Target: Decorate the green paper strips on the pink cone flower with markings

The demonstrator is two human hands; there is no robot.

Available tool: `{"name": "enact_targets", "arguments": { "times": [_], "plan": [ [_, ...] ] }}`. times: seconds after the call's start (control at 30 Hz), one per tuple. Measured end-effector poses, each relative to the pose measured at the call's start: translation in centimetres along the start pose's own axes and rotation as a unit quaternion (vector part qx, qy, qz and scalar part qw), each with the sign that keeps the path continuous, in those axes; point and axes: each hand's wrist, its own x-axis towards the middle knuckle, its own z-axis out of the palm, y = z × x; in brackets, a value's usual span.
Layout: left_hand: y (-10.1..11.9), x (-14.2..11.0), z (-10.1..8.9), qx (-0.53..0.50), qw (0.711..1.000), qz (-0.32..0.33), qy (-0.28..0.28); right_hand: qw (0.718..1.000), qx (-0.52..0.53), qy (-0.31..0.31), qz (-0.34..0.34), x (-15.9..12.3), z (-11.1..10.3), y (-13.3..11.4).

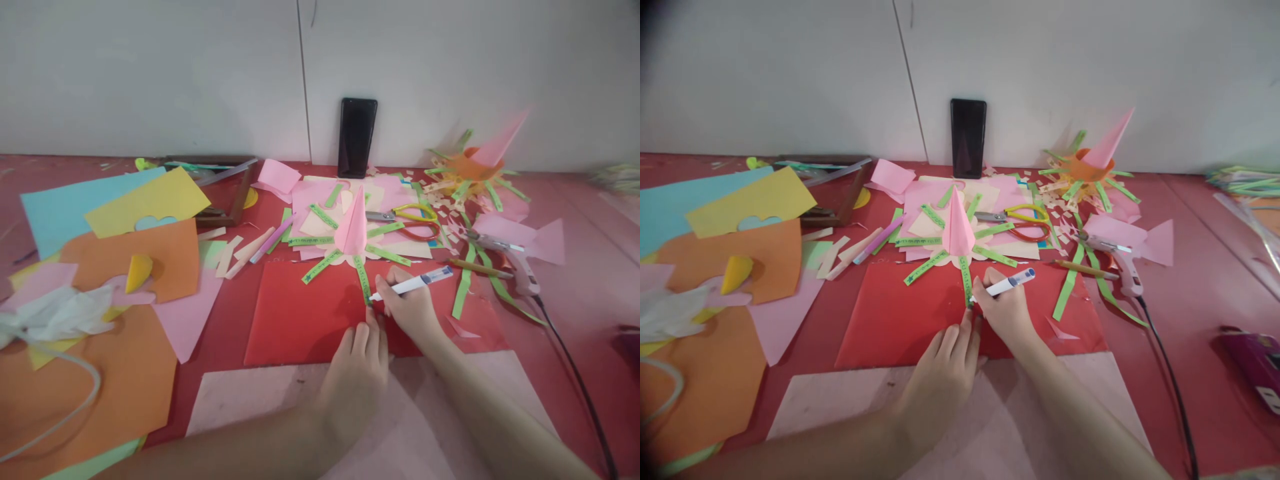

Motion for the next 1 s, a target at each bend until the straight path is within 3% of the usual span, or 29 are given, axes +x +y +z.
{"name": "enact_targets", "arguments": {
  "times": [0.67, 1.0],
  "plan": [
    [-0.05, 0.04, 0.03, -0.002, 1.000, 0.001, 0.002, 0.999, -0.036, 0.034, -0.006, 0.00, 0.09, 0.19],
    [-0.04, 0.09, 0.05, -0.010, 1.000, 0.000, -0.002, 1.000, 0.014, 0.009, 0.000, -0.07, -0.12, 0.04]
  ]
}}
